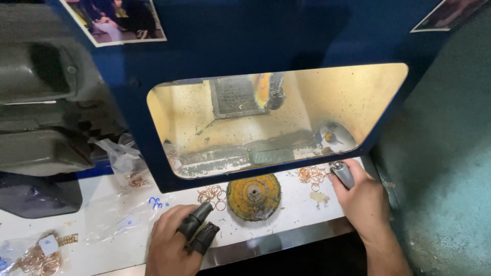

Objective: Polishing small jewelry components using a bench-mounted polishing wheel and a hand-held rotary tool inside a protective enclosure.

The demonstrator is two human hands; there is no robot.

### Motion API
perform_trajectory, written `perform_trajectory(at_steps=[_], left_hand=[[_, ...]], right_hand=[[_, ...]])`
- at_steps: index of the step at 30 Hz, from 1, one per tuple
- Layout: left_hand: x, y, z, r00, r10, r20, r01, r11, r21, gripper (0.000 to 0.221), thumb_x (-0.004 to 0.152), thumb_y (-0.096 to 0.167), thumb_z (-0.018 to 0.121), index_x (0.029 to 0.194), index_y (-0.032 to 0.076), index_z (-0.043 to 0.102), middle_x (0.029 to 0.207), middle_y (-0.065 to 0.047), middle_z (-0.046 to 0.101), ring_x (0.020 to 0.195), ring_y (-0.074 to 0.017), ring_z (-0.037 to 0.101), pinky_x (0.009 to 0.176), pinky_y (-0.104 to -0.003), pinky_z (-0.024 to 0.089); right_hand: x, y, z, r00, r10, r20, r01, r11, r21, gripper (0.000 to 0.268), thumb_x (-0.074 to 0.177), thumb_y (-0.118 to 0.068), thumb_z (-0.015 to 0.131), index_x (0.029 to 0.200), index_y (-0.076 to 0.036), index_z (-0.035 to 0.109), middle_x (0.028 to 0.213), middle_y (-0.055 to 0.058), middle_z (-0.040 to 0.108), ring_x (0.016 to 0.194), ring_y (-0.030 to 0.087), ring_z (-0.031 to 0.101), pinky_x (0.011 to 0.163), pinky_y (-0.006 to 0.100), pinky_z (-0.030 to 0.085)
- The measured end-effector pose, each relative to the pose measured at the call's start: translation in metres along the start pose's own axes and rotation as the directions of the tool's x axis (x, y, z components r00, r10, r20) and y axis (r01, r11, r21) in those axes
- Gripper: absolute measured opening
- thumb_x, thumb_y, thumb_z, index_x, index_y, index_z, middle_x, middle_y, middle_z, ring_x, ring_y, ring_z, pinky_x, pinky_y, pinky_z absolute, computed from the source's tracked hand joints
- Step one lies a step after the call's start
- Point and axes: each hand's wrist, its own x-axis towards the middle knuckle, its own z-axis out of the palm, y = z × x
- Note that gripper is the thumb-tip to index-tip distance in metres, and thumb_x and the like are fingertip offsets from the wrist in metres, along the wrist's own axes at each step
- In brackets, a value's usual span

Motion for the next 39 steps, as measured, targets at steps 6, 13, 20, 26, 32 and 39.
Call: perform_trajectory(at_steps=[6, 13, 20, 26, 32, 39], left_hand=[[-0.008, -0.011, 0.004, 1.0, 0.009, -0.001, -0.009, 0.993, -0.114, 0.049, 0.078, 0.041, 0.079, 0.12, 0.018, 0.069, 0.119, -0.001, 0.074, 0.117, -0.0264, 0.066, 0.101, -0.042, 0.045], [-0.006, -0.006, 0.003, 0.997, 0.069, -0.038, -0.073, 0.994, -0.087, 0.051, 0.078, 0.039, 0.081, 0.12, 0.014, 0.068, 0.121, -0.002, 0.072, 0.116, -0.0273, 0.065, 0.101, -0.042, 0.047], [-0.007, -0.003, 0.0, 0.988, 0.142, -0.054, -0.143, 0.989, -0.032, 0.046, 0.084, 0.04, 0.077, 0.117, 0.008, 0.071, 0.122, -0.002, 0.071, 0.118, -0.031, 0.063, 0.1, -0.047, 0.047], [-0.005, 0.004, -0.004, 0.985, 0.164, -0.062, -0.166, 0.985, -0.036, 0.044, 0.085, 0.038, 0.078, 0.115, 0.006, 0.071, 0.12, -0.003, 0.071, 0.116, -0.0305, 0.064, 0.097, -0.047, 0.048], [-0.005, 0.005, -0.007, 0.989, 0.14, -0.044, -0.142, 0.989, -0.05, 0.043, 0.086, 0.037, 0.077, 0.115, 0.007, 0.071, 0.12, -0.003, 0.07, 0.116, -0.0312, 0.063, 0.099, -0.047, 0.048], [-0.002, 0.029, -0.016, 0.991, 0.122, 0.05, -0.108, 0.97, -0.217, 0.051, 0.084, 0.034, 0.077, 0.129, 0.013, 0.066, 0.125, -0.009, 0.067, 0.112, -0.0299, 0.063, 0.098, -0.046, 0.047]], right_hand=[[-0.015, 0.008, 0.007, 0.964, -0.154, -0.218, 0.202, 0.954, 0.22, 0.049, 0.078, -0.026, 0.085, 0.124, -0.027, 0.068, 0.108, -0.001, 0.078, 0.087, 0.027, 0.074, 0.08, 0.037, 0.055], [-0.053, -0.07, -0.015, 0.928, -0.292, 0.231, 0.179, 0.894, 0.41, 0.043, 0.081, -0.029, 0.079, 0.121, -0.038, 0.067, 0.095, -0.004, 0.087, 0.088, 0.013, 0.083, 0.079, 0.026, 0.059], [-0.058, -0.098, -0.008, 0.859, -0.378, 0.345, 0.305, 0.919, 0.248, 0.056, 0.085, -0.038, 0.073, 0.137, -0.048, 0.054, 0.111, -0.001, 0.081, 0.081, 0.031, 0.077, 0.071, 0.042, 0.058], [-0.056, -0.091, -0.01, 0.883, -0.354, 0.31, 0.273, 0.922, 0.276, 0.056, 0.084, -0.039, 0.075, 0.136, -0.044, 0.056, 0.104, -0.003, 0.081, 0.079, 0.029, 0.076, 0.072, 0.038, 0.056], [-0.054, -0.083, -0.011, 0.904, -0.362, 0.227, 0.256, 0.883, 0.393, 0.045, 0.086, -0.031, 0.072, 0.13, -0.034, 0.062, 0.113, -0.006, 0.082, 0.091, 0.024, 0.078, 0.077, 0.032, 0.055], [-0.056, -0.069, -0.011, 0.948, -0.247, 0.199, 0.136, 0.883, 0.449, 0.041, 0.085, -0.027, 0.074, 0.125, -0.026, 0.065, 0.11, -0.003, 0.084, 0.103, 0.016, 0.079, 0.091, 0.027, 0.053]])
